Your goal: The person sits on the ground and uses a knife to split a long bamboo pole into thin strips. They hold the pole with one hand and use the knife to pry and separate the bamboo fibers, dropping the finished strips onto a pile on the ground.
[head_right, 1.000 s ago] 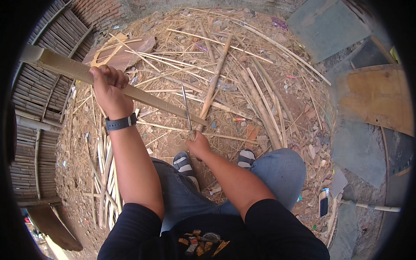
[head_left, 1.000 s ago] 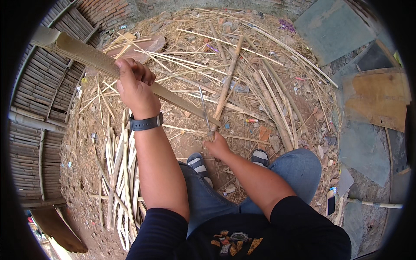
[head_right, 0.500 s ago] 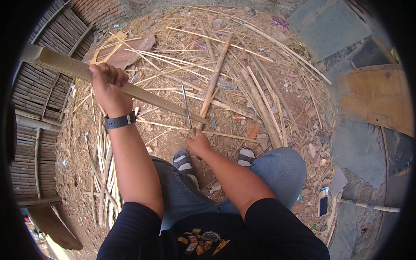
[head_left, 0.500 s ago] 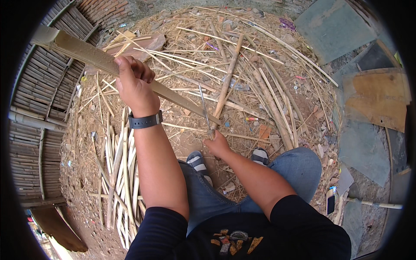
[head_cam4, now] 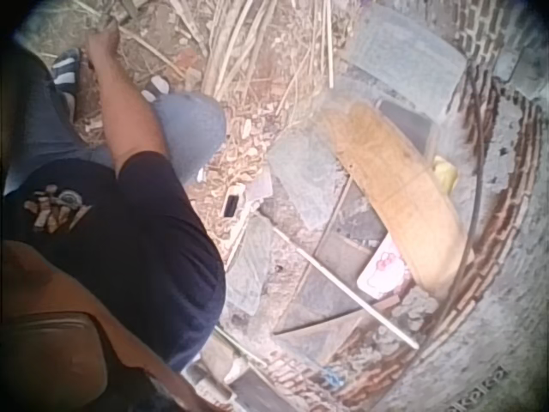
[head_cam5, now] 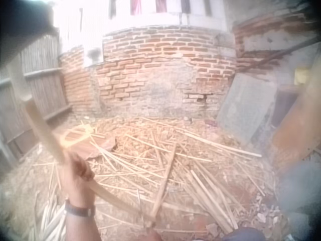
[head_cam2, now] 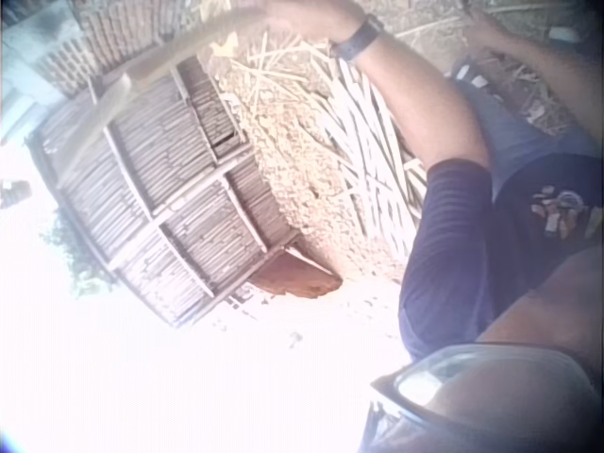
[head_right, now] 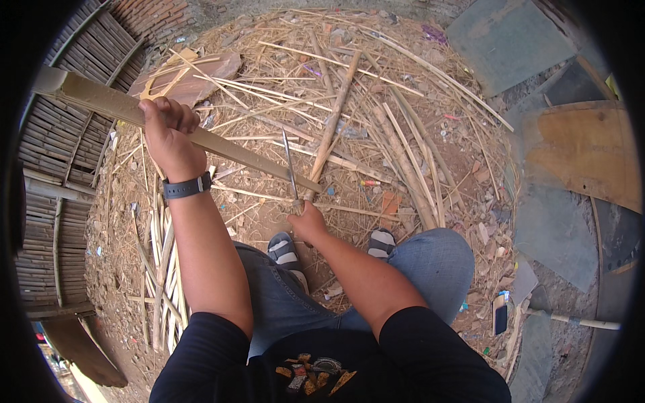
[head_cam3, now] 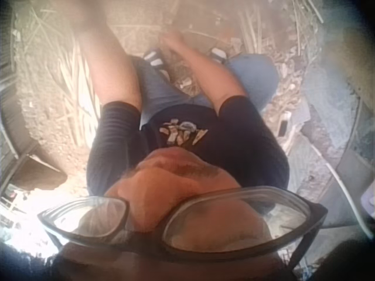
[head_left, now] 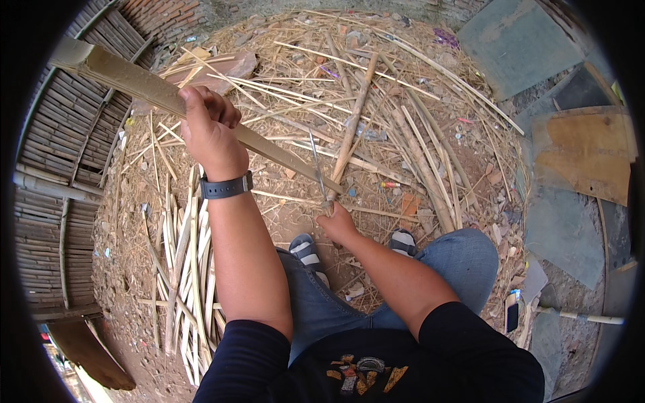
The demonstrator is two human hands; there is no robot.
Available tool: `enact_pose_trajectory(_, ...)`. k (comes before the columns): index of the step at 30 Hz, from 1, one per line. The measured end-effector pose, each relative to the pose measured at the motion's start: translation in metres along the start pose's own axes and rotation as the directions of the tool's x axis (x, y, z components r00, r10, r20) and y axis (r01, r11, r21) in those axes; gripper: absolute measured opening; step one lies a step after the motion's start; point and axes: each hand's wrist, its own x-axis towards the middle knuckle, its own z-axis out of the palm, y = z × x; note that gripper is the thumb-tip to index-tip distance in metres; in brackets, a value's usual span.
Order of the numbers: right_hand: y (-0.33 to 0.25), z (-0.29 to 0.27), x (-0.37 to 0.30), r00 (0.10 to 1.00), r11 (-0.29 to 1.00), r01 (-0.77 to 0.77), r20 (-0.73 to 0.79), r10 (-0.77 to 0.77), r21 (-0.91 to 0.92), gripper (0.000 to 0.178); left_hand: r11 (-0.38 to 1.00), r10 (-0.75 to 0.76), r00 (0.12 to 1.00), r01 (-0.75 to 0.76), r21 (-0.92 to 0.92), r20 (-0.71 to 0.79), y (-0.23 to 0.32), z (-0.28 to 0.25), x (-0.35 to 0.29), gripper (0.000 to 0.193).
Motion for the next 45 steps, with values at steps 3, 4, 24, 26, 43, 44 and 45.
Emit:
enact_pose_trajectory(3, -0.024, -0.004, -0.006, 0.999, 0.999, 0.050, 0.011, -0.050, 0.014, 0.050, 1.000, -0.001, 1.000, 0.001, 0.018, -0.012, 0.002, 0.001, -0.001, 0.042)
enact_pose_trajectory(4, -0.031, -0.006, -0.008, 0.997, 0.997, 0.081, 0.009, -0.081, 0.015, 0.050, 1.000, 0.004, 1.000, -0.004, 0.021, -0.007, 0.002, 0.000, -0.001, 0.042)
enact_pose_trajectory(24, -0.007, 0.000, 0.003, 0.979, 0.970, 0.173, -0.076, -0.187, -0.169, 0.050, 1.000, 0.020, 1.000, -0.020, -0.012, -0.016, 0.002, 0.000, -0.001, 0.041)
enact_pose_trajectory(26, -0.007, -0.001, 0.002, 0.996, 0.988, 0.089, -0.022, -0.092, -0.124, 0.052, 1.000, 0.009, 1.000, -0.010, -0.027, -0.024, 0.003, -0.003, 0.000, 0.040)
enact_pose_trajectory(43, -0.008, -0.003, 0.001, 0.991, 0.986, 0.132, 0.022, -0.130, -0.102, 0.057, 0.999, 0.020, 1.000, -0.020, -0.026, -0.001, 0.001, 0.001, -0.001, 0.041)
enact_pose_trajectory(44, -0.005, -0.001, 0.003, 0.987, 0.983, 0.159, 0.003, -0.159, -0.095, 0.057, 0.999, 0.019, 1.000, -0.019, -0.027, 0.001, 0.001, 0.002, -0.001, 0.041)
enact_pose_trajectory(45, -0.002, 0.001, 0.004, 0.982, 0.978, 0.186, -0.017, -0.189, -0.088, 0.056, 0.999, 0.019, 1.000, -0.019, -0.028, 0.003, 0.001, 0.003, -0.001, 0.041)
